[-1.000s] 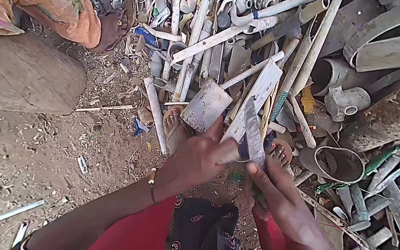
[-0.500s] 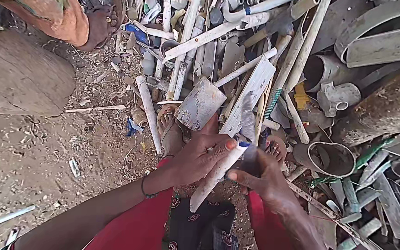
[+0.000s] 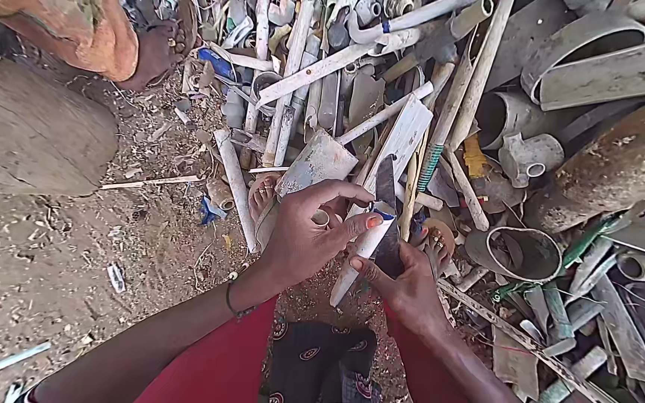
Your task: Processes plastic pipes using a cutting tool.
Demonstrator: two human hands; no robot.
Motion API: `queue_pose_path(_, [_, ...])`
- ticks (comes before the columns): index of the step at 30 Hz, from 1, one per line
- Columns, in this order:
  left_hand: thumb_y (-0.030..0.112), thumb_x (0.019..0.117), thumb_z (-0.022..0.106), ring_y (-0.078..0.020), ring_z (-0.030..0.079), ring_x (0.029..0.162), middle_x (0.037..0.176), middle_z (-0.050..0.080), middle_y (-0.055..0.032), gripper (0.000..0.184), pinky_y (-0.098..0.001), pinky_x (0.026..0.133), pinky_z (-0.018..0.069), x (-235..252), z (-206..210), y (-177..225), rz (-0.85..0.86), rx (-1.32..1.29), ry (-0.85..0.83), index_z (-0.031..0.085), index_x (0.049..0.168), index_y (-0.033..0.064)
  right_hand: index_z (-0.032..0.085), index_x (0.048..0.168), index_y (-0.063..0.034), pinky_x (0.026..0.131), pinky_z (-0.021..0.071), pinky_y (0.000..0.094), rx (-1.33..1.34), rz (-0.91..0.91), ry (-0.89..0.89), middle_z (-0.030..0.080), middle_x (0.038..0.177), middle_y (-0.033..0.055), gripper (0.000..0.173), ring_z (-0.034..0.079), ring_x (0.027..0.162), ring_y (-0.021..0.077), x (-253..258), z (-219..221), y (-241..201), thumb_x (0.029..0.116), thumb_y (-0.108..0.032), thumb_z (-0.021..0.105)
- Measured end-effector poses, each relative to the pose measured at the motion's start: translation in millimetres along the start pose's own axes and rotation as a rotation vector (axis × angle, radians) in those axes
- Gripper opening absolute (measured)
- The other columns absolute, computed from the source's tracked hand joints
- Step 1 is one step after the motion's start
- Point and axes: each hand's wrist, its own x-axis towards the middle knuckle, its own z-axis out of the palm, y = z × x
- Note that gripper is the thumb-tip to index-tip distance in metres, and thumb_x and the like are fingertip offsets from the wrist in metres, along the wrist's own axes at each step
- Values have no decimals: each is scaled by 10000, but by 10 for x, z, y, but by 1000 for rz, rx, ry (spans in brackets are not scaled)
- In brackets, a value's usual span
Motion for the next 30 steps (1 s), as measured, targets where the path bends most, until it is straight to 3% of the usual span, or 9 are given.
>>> queue_pose_path(3, [71, 886, 776, -29, 648, 574, 852, 755, 7, 123, -171, 512, 562, -7, 15, 24, -85, -171, 30, 768, 1008, 57, 678, 988, -10, 573, 521, 133, -148, -78, 31, 632, 838, -18, 321, 584, 632, -30, -6, -11, 19, 868, -292, 774])
queue_pose_path(6, [5, 884, 748, -78, 721, 695, 1076, 768, -54, 113, -194, 590, 602, -2, 14, 59, -253, -290, 30, 769, 987, 47, 677, 995, -4, 610, 517, 118, -195, -77, 35, 632, 857, -18, 341, 589, 672, -47, -11, 1, -6, 860, -303, 770])
queue_pose_path(8, [23, 899, 738, -93, 735, 733, 1104, 763, -66, 78, -199, 613, 606, -12, 22, 43, -270, -274, 20, 737, 974, 48, 685, 1022, 3, 640, 514, 115, -244, -80, 64, 648, 882, -6, 355, 596, 708, -49, -17, 18, 1, 850, -297, 765])
queue_pose_path(12, [68, 934, 706, -65, 711, 691, 1046, 764, -41, 35, -196, 606, 600, -26, 6, 34, -249, -217, -52, 702, 965, 53, 698, 1046, 29, 683, 496, 92, -332, -101, 106, 673, 929, 28, 391, 597, 759, -66, -20, 65, 29, 816, -280, 766])
queue_pose_path(18, [89, 962, 633, -22, 632, 599, 790, 691, 30, 33, -152, 535, 527, -38, 6, -11, -245, -168, 12, 665, 965, 87, 649, 936, -63, 595, 449, 62, -251, -109, 108, 611, 787, -95, 451, 524, 648, -116, 4, 130, 25, 737, -398, 876])
queue_pose_path(20, [90, 961, 620, -9, 608, 589, 774, 659, 47, 24, -147, 537, 522, -52, 16, -37, -231, -133, 39, 644, 964, 91, 644, 920, -80, 524, 476, 88, -187, -80, 95, 611, 721, -114, 399, 536, 562, -97, 33, 174, 65, 737, -340, 886])
queue_pose_path(24, [87, 991, 556, 16, 513, 513, 726, 605, 65, 54, -126, 484, 447, -47, -1, -100, -265, -106, 94, 606, 994, 108, 686, 848, -83, 425, 492, 180, -13, -13, 75, 644, 642, -64, 102, 548, 451, 0, 67, 218, 184, 839, -106, 786])
queue_pose_path(28, [117, 1052, 491, 3, 525, 484, 645, 562, 63, 49, -132, 483, 479, 1, -22, -56, -327, -236, 163, 530, 1081, 126, 671, 1031, -62, 553, 468, 100, -100, -47, 16, 639, 811, -82, 408, 538, 610, -73, 82, 193, 189, 750, -271, 879])
queue_pose_path(30, [149, 1057, 522, -24, 572, 501, 644, 579, 41, 90, -163, 518, 534, -10, -20, -51, -342, -304, 157, 561, 1130, 114, 676, 1052, -56, 548, 472, 106, -52, -33, -26, 644, 831, -73, 435, 537, 602, -65, 91, 236, 187, 734, -255, 896])
